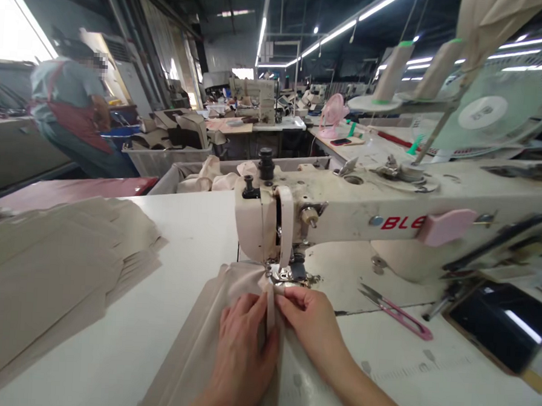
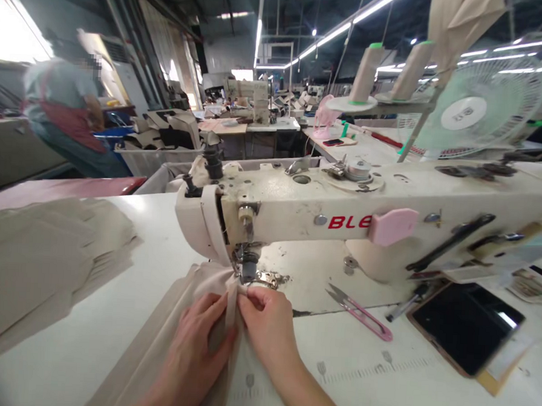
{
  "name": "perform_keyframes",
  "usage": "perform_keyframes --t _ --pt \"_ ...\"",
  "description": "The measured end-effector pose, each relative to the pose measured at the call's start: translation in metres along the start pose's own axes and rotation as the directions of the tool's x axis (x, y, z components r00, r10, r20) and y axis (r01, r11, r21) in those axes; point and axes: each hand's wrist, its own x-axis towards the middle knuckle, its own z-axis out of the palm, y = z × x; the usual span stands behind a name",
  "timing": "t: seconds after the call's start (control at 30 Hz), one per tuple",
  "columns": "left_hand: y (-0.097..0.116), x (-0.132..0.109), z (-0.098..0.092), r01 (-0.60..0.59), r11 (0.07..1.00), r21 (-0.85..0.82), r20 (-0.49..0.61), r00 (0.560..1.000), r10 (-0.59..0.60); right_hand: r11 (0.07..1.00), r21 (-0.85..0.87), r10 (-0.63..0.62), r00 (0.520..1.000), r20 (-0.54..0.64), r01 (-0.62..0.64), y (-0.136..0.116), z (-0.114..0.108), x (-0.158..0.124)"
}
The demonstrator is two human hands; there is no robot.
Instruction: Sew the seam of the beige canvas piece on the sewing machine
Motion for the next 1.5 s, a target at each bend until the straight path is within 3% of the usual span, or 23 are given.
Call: perform_keyframes --t 0.13,0.33,0.73,0.9,1.0,1.1,1.23,1.5 --pt "0.007 0.005 -0.009 -0.134 0.988 -0.080 0.065 0.988 0.140 0.996 0.056 0.072 0.996 0.053 -0.075 0.000 -0.002 0.000" --pt "0.011 0.004 -0.005 -0.198 0.975 -0.100 0.017 0.979 0.201 0.962 0.220 0.131 0.981 0.141 -0.159 -0.004 -0.001 -0.001" --pt "0.011 -0.001 -0.001 -0.154 0.968 -0.199 0.033 0.986 0.163 0.930 0.321 0.146 0.981 0.129 -0.180 -0.009 -0.002 -0.005" --pt "0.010 0.002 -0.015 -0.051 0.940 -0.338 0.130 0.987 0.100 0.941 0.287 0.143 0.979 0.145 -0.180 -0.007 -0.005 -0.004" --pt "0.002 0.021 -0.028 0.017 0.961 -0.276 0.172 0.984 0.032 0.961 0.228 0.129 0.983 0.131 -0.157 -0.005 -0.003 -0.003" --pt "-0.007 0.049 -0.036 -0.048 0.981 -0.187 0.268 0.959 0.098 0.984 0.141 0.099 0.992 0.083 -0.110 -0.004 -0.001 -0.003" --pt "-0.017 0.075 -0.036 -0.072 0.980 -0.185 0.388 0.911 0.140 0.996 0.049 0.070 0.996 0.050 -0.072 -0.004 0.000 -0.003" --pt "-0.030 0.078 -0.029 0.017 0.993 -0.118 0.324 0.946 0.022 0.995 -0.046 0.083 0.997 -0.003 -0.084 0.008 0.014 -0.027"
